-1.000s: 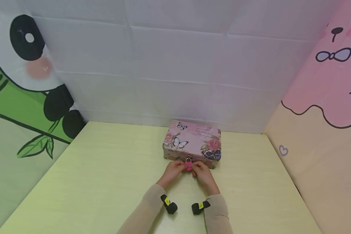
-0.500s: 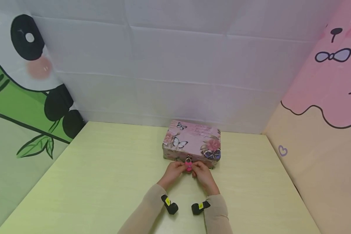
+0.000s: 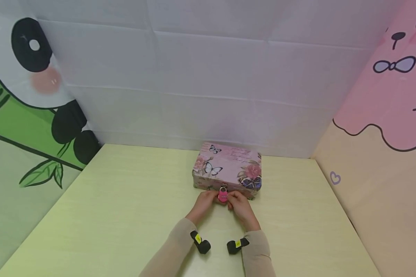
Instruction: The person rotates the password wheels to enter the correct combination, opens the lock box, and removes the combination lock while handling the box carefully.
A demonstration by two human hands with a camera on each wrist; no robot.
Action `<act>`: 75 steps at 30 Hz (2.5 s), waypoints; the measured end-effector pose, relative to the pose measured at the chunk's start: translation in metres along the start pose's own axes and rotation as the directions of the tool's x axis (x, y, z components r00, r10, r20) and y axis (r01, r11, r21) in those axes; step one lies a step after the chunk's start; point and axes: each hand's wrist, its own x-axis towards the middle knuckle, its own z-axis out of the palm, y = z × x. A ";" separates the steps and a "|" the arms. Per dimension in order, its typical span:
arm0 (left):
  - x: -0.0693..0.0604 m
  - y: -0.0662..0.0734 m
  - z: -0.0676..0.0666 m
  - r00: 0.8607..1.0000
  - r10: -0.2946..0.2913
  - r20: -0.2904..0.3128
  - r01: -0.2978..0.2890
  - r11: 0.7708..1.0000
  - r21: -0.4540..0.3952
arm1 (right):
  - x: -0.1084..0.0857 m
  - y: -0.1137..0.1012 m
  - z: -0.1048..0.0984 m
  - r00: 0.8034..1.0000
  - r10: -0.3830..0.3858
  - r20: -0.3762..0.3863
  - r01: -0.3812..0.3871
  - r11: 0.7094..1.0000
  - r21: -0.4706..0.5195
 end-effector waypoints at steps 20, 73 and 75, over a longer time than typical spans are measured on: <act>0.003 -0.005 0.000 0.995 0.074 0.069 -0.069 0.996 -0.063 | -0.002 0.001 0.001 0.993 -0.016 -0.114 0.016 1.000 -0.006; 0.010 -0.011 0.003 0.992 0.121 0.040 -0.113 0.980 -0.162 | -0.003 -0.003 0.002 0.989 -0.065 -0.132 0.052 0.994 -0.101; 0.010 -0.011 0.004 0.994 0.110 0.029 -0.103 0.979 -0.178 | -0.002 -0.003 0.002 0.987 -0.071 -0.141 0.055 0.992 -0.117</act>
